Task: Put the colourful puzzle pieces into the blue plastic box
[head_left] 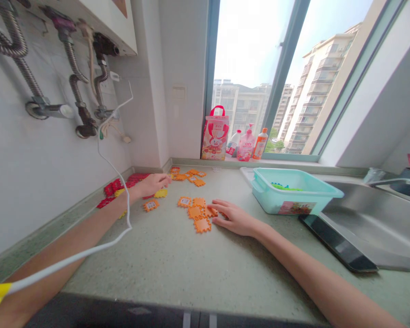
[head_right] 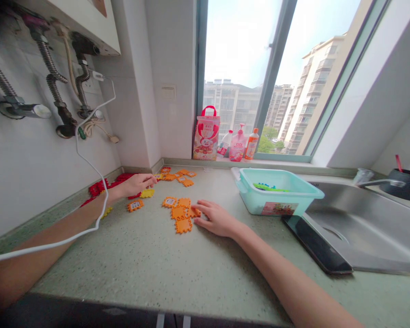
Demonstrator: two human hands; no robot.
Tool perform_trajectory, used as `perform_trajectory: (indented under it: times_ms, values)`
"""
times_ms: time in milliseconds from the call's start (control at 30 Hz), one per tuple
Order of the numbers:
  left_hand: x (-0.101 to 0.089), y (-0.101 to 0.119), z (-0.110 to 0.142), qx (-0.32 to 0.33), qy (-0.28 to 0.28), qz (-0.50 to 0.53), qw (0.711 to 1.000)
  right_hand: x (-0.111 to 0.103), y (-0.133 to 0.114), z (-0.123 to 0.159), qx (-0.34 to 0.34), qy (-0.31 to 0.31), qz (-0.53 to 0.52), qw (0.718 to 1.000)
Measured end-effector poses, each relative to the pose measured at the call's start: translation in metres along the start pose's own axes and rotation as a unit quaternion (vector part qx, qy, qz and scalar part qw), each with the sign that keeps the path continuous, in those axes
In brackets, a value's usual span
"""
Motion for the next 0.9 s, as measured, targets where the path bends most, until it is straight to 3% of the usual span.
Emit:
perform_trajectory:
  times_ms: [100,233,367,567,667,767,900]
  values:
    - [-0.019,-0.013,0.010,-0.022,-0.114,-0.028,0.993,0.001,0.001,0.000,-0.003,0.000,0.004,1.000]
    - [-0.026,-0.028,0.026,-0.107,-0.289,0.009,0.951,0.001,0.001,-0.001,-0.007,0.007,0.009,1.000]
    - [-0.011,-0.015,0.033,-0.121,-0.334,0.015,0.935,-0.003,0.001,-0.002,-0.008,0.038,0.011,0.999]
    - [0.022,0.044,0.037,-0.012,-0.285,0.049,0.957,-0.012,0.007,-0.004,0.018,0.066,0.029,0.997]
    - [0.031,0.067,0.038,0.078,-0.190,0.030,0.978,-0.016,0.009,-0.003,0.014,0.071,0.031,0.997]
    - [0.037,0.075,0.038,0.152,-0.066,-0.005,0.986,-0.019,0.013,-0.002,0.005,0.072,0.037,0.997]
    - [0.048,0.076,0.041,0.200,-0.019,-0.015,0.979,-0.027,0.020,0.000,0.006,0.100,0.063,0.993]
Point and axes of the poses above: each hand's wrist, its own z-axis away from the middle knuckle, its own x-axis out of the palm, y = z × x, the point moved 3 cm from there along -z, towards the middle knuckle, and after that the axes turned 7 degrees about y, right-handed, at the moved point
